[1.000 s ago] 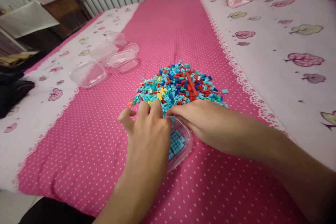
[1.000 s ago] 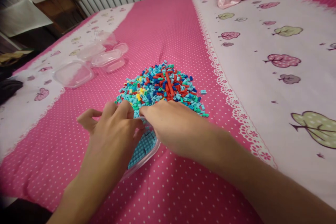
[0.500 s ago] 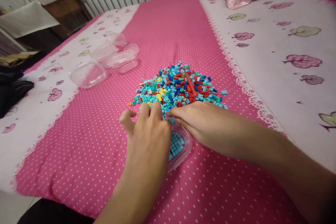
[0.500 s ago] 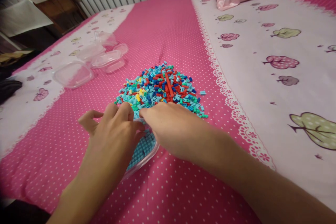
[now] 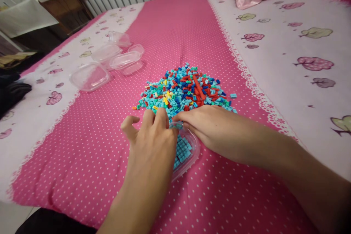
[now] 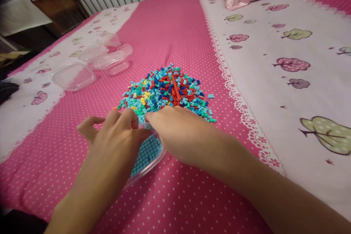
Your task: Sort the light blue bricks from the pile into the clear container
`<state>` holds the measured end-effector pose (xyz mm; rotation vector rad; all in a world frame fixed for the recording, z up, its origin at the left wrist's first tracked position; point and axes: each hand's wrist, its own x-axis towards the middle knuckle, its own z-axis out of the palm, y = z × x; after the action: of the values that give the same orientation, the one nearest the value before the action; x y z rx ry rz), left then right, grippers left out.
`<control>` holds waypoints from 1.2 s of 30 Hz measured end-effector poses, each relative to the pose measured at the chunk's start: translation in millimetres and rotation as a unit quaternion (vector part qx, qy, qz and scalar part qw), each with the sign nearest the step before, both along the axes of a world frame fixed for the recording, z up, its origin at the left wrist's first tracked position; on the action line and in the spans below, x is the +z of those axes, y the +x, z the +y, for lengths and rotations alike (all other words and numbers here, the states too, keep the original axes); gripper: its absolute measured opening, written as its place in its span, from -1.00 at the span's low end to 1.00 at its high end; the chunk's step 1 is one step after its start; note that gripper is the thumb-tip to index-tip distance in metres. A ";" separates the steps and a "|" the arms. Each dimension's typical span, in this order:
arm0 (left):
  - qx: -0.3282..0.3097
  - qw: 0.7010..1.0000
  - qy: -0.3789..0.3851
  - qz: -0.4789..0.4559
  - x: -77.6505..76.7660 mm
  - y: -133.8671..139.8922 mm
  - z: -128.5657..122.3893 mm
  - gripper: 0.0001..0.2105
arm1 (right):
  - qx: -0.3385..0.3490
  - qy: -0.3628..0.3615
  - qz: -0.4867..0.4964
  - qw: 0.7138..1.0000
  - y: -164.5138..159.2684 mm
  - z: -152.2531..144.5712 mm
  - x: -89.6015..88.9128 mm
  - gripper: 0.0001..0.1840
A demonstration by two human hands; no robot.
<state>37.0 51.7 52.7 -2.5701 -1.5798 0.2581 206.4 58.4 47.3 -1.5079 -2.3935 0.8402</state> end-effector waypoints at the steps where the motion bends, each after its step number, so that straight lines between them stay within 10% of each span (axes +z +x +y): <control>1: -0.001 1.000 0.002 -0.001 -1.4 -0.6 -0.1 -0.77 | 0.002 0.004 0.003 1.000 0.4 0.0 -0.8 -0.74; 21: -0.001 0.999 -0.033 -0.018 -3.0 -4.9 -1.6 -0.72 | 0.000 -0.001 0.006 1.000 1.1 -0.9 0.8 -0.74; 36: -0.113 0.990 0.063 -0.061 -21.6 -17.7 -11.4 -0.74 | 0.011 -0.010 -0.005 1.000 -0.4 -2.0 5.1 -0.74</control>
<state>19.4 40.4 31.1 -2.6779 -1.2773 -0.0191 206.0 56.4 52.4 -1.5001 -2.4200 0.8660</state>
